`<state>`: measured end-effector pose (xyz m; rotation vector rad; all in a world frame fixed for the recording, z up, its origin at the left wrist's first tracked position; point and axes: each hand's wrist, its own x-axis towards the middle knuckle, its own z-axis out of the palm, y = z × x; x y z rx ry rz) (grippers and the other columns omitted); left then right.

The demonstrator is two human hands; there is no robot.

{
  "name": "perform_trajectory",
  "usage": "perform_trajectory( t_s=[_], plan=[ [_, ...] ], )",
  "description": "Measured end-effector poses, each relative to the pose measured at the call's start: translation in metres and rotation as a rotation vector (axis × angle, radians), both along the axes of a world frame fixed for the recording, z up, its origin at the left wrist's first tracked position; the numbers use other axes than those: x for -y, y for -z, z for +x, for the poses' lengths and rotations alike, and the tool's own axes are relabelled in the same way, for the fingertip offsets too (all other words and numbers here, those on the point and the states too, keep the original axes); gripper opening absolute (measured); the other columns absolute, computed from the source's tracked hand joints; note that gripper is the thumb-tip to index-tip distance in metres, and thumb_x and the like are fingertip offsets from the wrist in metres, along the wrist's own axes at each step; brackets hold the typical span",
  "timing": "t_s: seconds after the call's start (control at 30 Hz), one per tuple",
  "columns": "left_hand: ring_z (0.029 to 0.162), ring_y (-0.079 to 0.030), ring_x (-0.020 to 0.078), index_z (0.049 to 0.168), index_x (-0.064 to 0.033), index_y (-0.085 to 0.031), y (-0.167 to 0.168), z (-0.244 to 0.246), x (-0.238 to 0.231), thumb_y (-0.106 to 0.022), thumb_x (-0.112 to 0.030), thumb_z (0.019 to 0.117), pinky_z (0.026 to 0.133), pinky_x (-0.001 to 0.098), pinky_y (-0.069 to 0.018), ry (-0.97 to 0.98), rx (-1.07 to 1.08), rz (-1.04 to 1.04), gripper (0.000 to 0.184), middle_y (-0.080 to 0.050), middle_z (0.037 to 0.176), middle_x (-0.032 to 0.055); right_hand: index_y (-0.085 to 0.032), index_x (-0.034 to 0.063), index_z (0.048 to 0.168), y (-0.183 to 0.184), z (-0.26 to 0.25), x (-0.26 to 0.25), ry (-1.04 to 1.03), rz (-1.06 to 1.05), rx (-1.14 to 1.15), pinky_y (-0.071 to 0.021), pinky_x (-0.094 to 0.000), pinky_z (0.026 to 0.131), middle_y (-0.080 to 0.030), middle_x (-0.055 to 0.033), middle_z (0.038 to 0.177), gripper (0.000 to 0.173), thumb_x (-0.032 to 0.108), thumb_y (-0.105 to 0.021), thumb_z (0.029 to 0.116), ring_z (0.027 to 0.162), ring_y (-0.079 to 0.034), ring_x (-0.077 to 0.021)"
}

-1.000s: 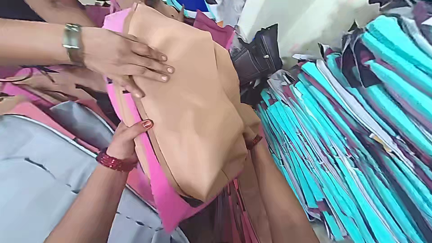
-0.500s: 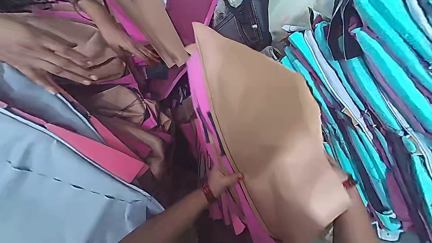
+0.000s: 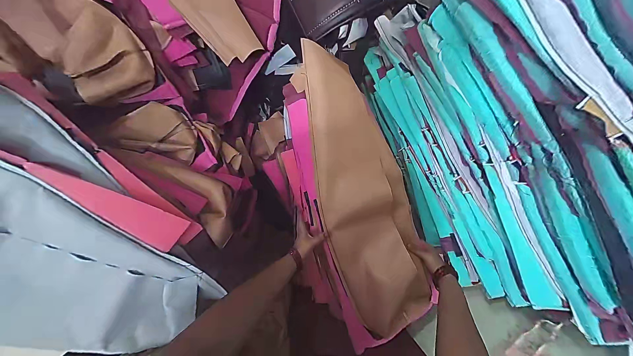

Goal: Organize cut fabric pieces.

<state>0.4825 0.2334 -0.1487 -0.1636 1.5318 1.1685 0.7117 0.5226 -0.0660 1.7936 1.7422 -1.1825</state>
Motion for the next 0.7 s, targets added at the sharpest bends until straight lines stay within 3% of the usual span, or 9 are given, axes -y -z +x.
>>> perform_trajectory(
  t_s=[0.1, 0.17, 0.27, 0.3, 0.37, 0.47, 0.53, 0.63, 0.7],
  plan=[
    [0.144, -0.04, 0.043, 0.161, 0.0041, 0.0, -0.012, 0.007, -0.017, -0.078, -0.038, 0.0891, 0.119, 0.0517, -0.034, 0.231, -0.028, -0.082, 0.114, -0.031, 0.158, 0.0353, -0.05, -0.0077, 0.141, 0.006, 0.01, -0.01, -0.01, -0.015, 0.085, -0.0415, -0.0523, 0.111, -0.057, -0.03, 0.137, 0.057, 0.017, -0.073, 0.0948, 0.129, -0.055, -0.0376],
    [0.143, -0.044, 0.0398, 0.161, 0.0045, -0.001, -0.017, 0.009, -0.025, -0.075, -0.046, 0.0903, 0.119, 0.0504, -0.0366, 0.379, -0.027, -0.155, 0.114, -0.031, 0.16, 0.032, -0.048, -0.0059, 0.145, 0.008, 0.014, -0.014, -0.107, -0.011, 0.212, -0.0386, -0.0555, 0.113, -0.055, -0.0308, 0.14, 0.059, 0.02, -0.071, 0.0972, 0.132, -0.053, -0.0409],
    [0.145, -0.041, 0.039, 0.158, 0.0086, -0.009, -0.019, 0.014, -0.045, -0.076, -0.051, 0.0876, 0.119, 0.0481, -0.0366, 0.448, -0.072, -0.252, 0.114, -0.028, 0.16, 0.0323, -0.05, 0.0, 0.148, -0.001, 0.005, -0.004, -0.305, 0.276, 0.342, -0.0375, -0.0615, 0.113, -0.055, -0.0303, 0.142, 0.055, 0.031, -0.059, 0.1034, 0.135, -0.051, -0.0459],
    [0.147, -0.039, 0.0395, 0.159, 0.0089, -0.005, -0.021, 0.017, -0.053, -0.076, -0.051, 0.0881, 0.119, 0.0483, -0.0355, 0.449, -0.07, -0.268, 0.116, -0.025, 0.162, 0.0327, -0.046, -0.0016, 0.15, -0.012, -0.008, 0.011, -0.32, 0.4, 0.287, -0.0337, -0.061, 0.116, -0.05, -0.0313, 0.147, 0.056, 0.032, -0.055, 0.1058, 0.139, -0.047, -0.0473],
    [0.137, -0.053, 0.0374, 0.159, 0.0071, 0.003, -0.031, 0.023, -0.063, -0.071, -0.055, 0.0912, 0.114, 0.048, -0.0432, 0.491, -0.077, -0.286, 0.118, -0.036, 0.157, 0.0311, -0.04, -0.0029, 0.154, -0.017, -0.039, 0.05, -0.388, 0.576, 0.149, -0.0261, -0.0609, 0.121, -0.037, -0.0313, 0.158, 0.067, 0.037, -0.056, 0.1031, 0.147, -0.034, -0.0489],
    [0.126, -0.061, 0.038, 0.158, 0.0065, 0.006, -0.039, 0.035, -0.062, -0.067, -0.053, 0.0946, 0.11, 0.0493, -0.0469, 0.565, -0.053, -0.306, 0.113, -0.051, 0.145, 0.0302, -0.028, 0.0048, 0.161, 0.013, -0.079, 0.115, -0.6, 0.482, 0.339, -0.014, -0.0694, 0.12, -0.016, -0.025, 0.168, 0.101, 0.066, -0.06, 0.0883, 0.154, -0.016, -0.049],
    [0.128, -0.06, 0.0392, 0.159, 0.0063, 0.006, -0.025, 0.039, -0.052, -0.064, -0.054, 0.0962, 0.111, 0.0501, -0.0458, 0.635, -0.014, -0.361, 0.112, -0.05, 0.146, 0.031, -0.015, 0.0113, 0.165, 0.053, -0.081, 0.148, -0.659, 0.377, 0.527, -0.014, -0.074, 0.117, -0.007, -0.0193, 0.171, 0.116, 0.086, -0.047, 0.0826, 0.156, -0.011, -0.046],
    [0.132, -0.057, 0.0389, 0.158, 0.0076, 0.006, 0.005, 0.03, -0.041, -0.063, -0.055, 0.0966, 0.111, 0.0488, -0.0459, 0.741, 0.032, -0.399, 0.111, -0.04, 0.153, 0.0327, -0.016, 0.0092, 0.165, 0.08, -0.082, 0.176, -0.625, 0.361, 0.554, -0.0139, -0.0766, 0.115, -0.008, -0.023, 0.17, 0.117, 0.086, -0.049, 0.0822, 0.155, -0.009, -0.0494],
    [0.14, -0.049, 0.0388, 0.159, 0.0084, 0.001, 0.011, 0.02, -0.038, -0.063, -0.054, 0.0966, 0.115, 0.0481, -0.0426, 0.78, 0.02, -0.401, 0.109, -0.029, 0.16, 0.0325, -0.01, 0.01, 0.165, 0.088, -0.09, 0.184, -0.629, 0.313, 0.585, -0.0126, -0.0756, 0.116, -0.002, -0.0225, 0.171, 0.114, 0.081, -0.051, 0.0855, 0.156, -0.006, -0.0478]
  ],
)
